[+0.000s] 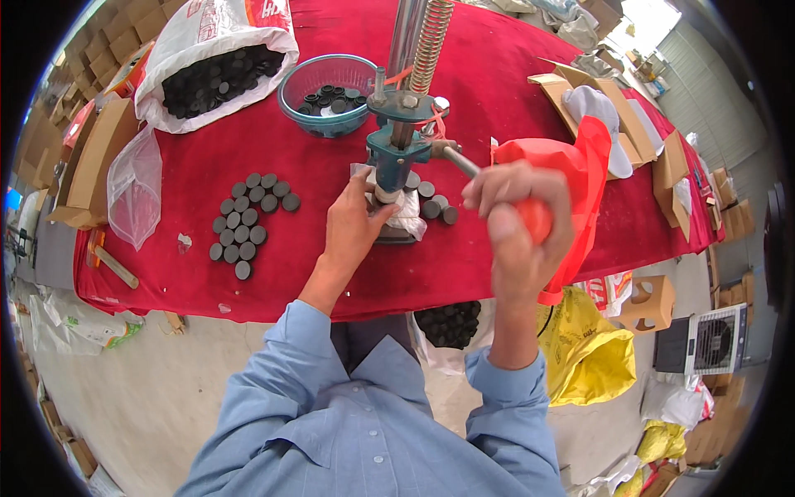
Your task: The person uses a manual press to assemble small metal rings onto black circular magnets. They retrieve a bag of metal rings from a cardboard box and arrange the magnets on the table. Finally, they place the metal rings onto the magnets by hand.
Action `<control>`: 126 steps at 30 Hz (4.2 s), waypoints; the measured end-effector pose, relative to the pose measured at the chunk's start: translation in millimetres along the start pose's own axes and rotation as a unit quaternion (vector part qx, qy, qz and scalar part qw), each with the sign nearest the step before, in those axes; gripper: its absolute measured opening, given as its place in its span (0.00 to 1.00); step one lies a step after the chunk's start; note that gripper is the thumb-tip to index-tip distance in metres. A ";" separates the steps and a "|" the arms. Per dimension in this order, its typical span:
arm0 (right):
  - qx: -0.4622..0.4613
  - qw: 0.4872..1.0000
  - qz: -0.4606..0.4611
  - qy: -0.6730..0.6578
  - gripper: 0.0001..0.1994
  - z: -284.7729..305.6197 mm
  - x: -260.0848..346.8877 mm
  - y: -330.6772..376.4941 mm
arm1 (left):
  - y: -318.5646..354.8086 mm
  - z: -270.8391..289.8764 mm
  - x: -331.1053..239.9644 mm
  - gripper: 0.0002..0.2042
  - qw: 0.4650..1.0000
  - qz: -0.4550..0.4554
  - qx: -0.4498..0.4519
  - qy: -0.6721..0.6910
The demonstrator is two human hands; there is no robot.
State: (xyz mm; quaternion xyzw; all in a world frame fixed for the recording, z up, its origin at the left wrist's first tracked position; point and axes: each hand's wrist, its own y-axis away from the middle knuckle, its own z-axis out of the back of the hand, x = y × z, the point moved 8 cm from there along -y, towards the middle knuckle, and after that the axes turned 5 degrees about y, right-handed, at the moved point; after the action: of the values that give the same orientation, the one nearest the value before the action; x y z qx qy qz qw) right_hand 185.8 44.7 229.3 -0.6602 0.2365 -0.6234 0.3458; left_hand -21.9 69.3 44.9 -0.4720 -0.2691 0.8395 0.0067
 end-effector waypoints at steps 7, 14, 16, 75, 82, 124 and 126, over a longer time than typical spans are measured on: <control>0.019 0.996 0.063 0.066 0.15 6.5 -14.4 103.1 | 52.0 107.8 -8.1 0.14 0.978 -0.069 -0.076 -0.181; 0.021 0.995 0.087 0.053 0.13 0.6 -4.3 75.1 | 144.3 193.5 44.4 0.15 0.947 0.072 -0.086 -0.301; 0.025 0.995 0.091 0.036 0.13 1.3 -1.2 65.3 | 149.3 193.3 50.2 0.18 0.963 0.094 -0.083 -0.240; 0.044 0.997 0.056 0.005 0.11 -0.4 0.7 53.8 | -0.8 25.8 15.3 0.29 0.997 0.019 -0.021 0.075; 0.010 0.996 0.052 0.065 0.14 4.0 -18.4 95.9 | 12.1 103.9 52.2 0.19 0.916 0.010 -0.074 -0.395; 0.048 0.996 0.080 0.011 0.12 4.7 -11.1 67.1 | 11.4 69.3 17.0 0.19 0.969 -0.081 -0.044 -0.228; 0.001 0.999 0.045 0.023 0.14 8.6 -20.5 100.3 | 16.7 95.1 34.9 0.16 0.938 -0.043 -0.027 -0.343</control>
State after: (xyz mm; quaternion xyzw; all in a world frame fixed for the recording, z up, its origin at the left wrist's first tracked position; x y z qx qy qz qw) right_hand 203.9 -3.8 140.6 -0.6343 0.2735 -0.6222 0.3684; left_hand -112.9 21.9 48.7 -0.1430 -0.2971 0.9420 -0.0629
